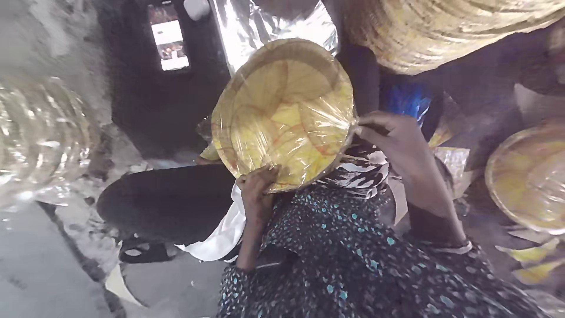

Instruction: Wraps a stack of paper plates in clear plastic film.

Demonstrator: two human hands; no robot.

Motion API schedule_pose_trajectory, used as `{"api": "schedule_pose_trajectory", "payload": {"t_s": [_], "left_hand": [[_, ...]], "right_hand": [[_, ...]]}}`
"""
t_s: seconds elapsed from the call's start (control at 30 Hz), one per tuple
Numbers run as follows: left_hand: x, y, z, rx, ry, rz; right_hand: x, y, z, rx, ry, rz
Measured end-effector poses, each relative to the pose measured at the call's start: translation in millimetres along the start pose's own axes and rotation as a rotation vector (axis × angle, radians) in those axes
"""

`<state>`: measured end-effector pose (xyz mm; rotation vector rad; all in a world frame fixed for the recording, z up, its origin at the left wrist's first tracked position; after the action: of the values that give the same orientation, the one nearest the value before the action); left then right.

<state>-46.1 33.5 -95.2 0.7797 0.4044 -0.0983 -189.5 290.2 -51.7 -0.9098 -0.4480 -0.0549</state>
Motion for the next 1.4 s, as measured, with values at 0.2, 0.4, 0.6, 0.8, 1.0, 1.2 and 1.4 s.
{"api": "schedule_pose_trajectory", "payload": {"t_s": [0.2,0.4,0.6,0.8,1.0,1.2,1.4], "left_hand": [[0,1,0,-0.003,-0.013,-0.026],[-3,2,-4,-0.023,-0.019,-0.020],[-3,2,-4,-0.018,-0.013,-0.018],[-3,3,-3,-0.018,0.012,-0.030],[-2,1,-4,-0.033,0.020,-0.013],[0,-1,-7,-0.051,0.044,0.016],[4,-9,-5,-0.031,0.026,0.064]], "right_hand": [[-5,-2,3,-0.035,0.007,-0.045],[-8,10,-9,-0.173,0.159,-0.068],[14,6,-34,-0.306,0.284,0.027],[16,5,-38,-0.295,0.365,0.132],[11,2,-36,-0.039,0.282,0.206],[3,11,-29,-0.010,0.101,0.205],[6,14,-36,-0.076,0.112,0.141]]}}
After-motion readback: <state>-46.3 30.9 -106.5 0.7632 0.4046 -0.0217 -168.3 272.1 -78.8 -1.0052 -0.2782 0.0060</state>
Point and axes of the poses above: each hand's wrist, its own x-axis away from the middle knuckle, its own z-axis out of the back of the hand, y = z × x, the point moved 8 cm from there along -x, towards the middle knuckle, and after that the axes turned 9 degrees about -z, right-handed, at the moved point
